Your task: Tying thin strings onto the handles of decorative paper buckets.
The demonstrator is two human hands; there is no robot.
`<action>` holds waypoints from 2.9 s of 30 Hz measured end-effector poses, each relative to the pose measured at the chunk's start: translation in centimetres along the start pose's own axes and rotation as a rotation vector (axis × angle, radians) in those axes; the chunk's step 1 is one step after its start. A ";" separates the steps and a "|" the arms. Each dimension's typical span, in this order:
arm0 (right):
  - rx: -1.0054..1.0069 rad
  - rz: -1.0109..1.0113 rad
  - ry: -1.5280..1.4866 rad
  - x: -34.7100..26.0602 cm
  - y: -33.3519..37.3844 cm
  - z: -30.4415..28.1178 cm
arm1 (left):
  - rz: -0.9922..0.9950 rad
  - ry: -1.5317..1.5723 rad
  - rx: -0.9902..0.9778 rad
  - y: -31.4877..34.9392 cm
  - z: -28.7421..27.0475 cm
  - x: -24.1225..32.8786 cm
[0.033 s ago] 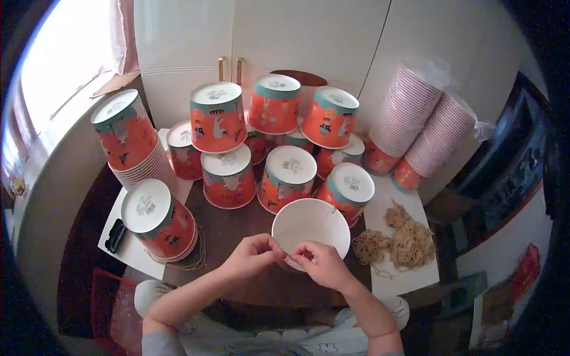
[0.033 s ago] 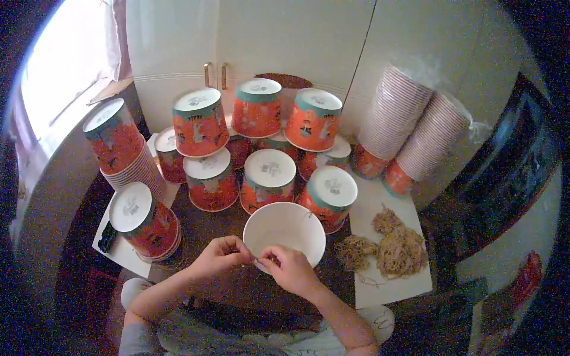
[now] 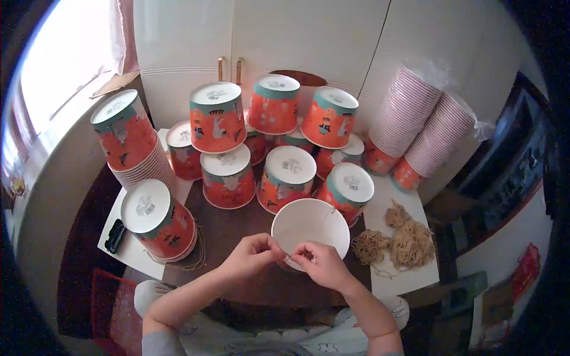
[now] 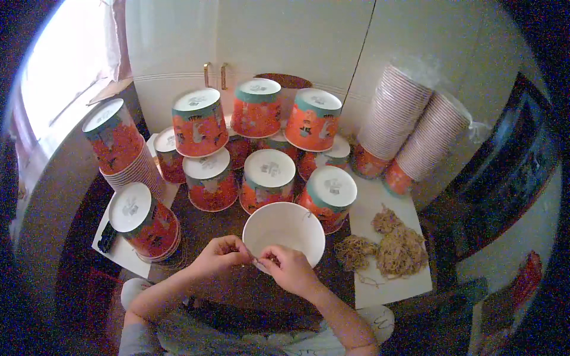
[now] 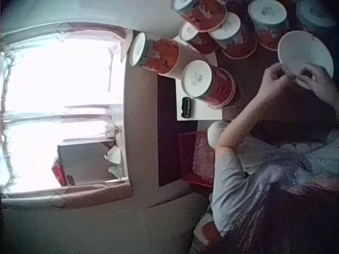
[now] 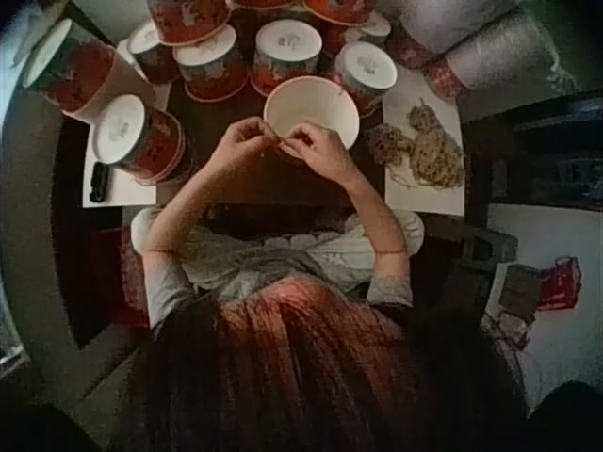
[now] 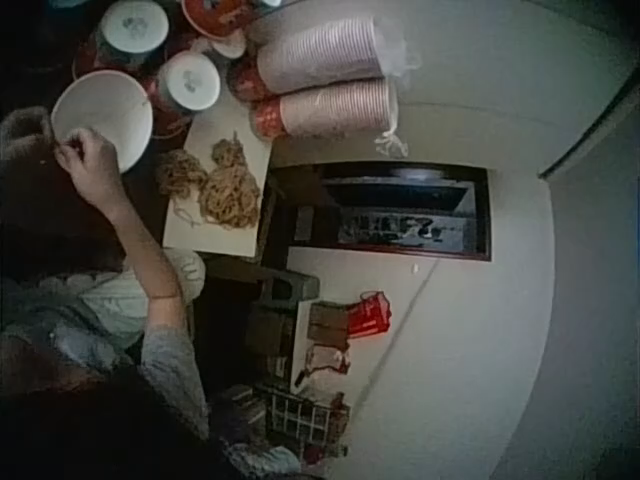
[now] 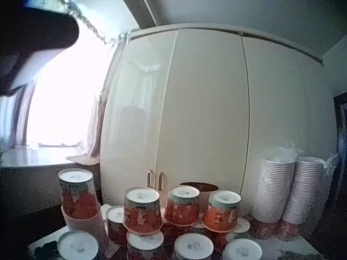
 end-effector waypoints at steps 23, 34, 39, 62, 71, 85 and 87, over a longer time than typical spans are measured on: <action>0.022 -0.081 -0.054 -1.0 0.2 -0.1 | 0.017 -0.246 0.040 0.3 0.4 0.0; 0.048 -0.099 -0.025 -0.6 0.1 -0.1 | 0.163 -0.402 0.140 0.0 0.0 0.2; 0.066 -0.134 -0.022 -0.7 0.2 -0.1 | 0.115 -0.387 0.147 -0.2 -0.2 -0.1; -0.030 -0.116 -0.040 -0.6 0.1 0.4 | 0.071 -0.358 0.176 -0.3 -0.8 -1.1; -0.098 -0.073 -0.126 -0.2 0.0 0.8 | 0.160 -0.494 0.226 -0.2 -1.0 -0.2; -0.186 0.001 -0.220 -0.2 0.0 1.2 | 0.108 -0.481 0.139 -0.1 -0.7 -0.8; -0.179 -0.001 -0.233 -0.3 0.0 1.2 | 0.117 -0.476 0.143 -0.1 -0.7 -0.6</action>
Point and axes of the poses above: each hand's wrist, its own y-axis away from the middle knuckle, its own z-axis out of the palm, x = y × z, the point moved 7 cm from there along -y, towards the middle knuckle, and after that the axes turned 8 degrees about -y, right-handed, at the moved point
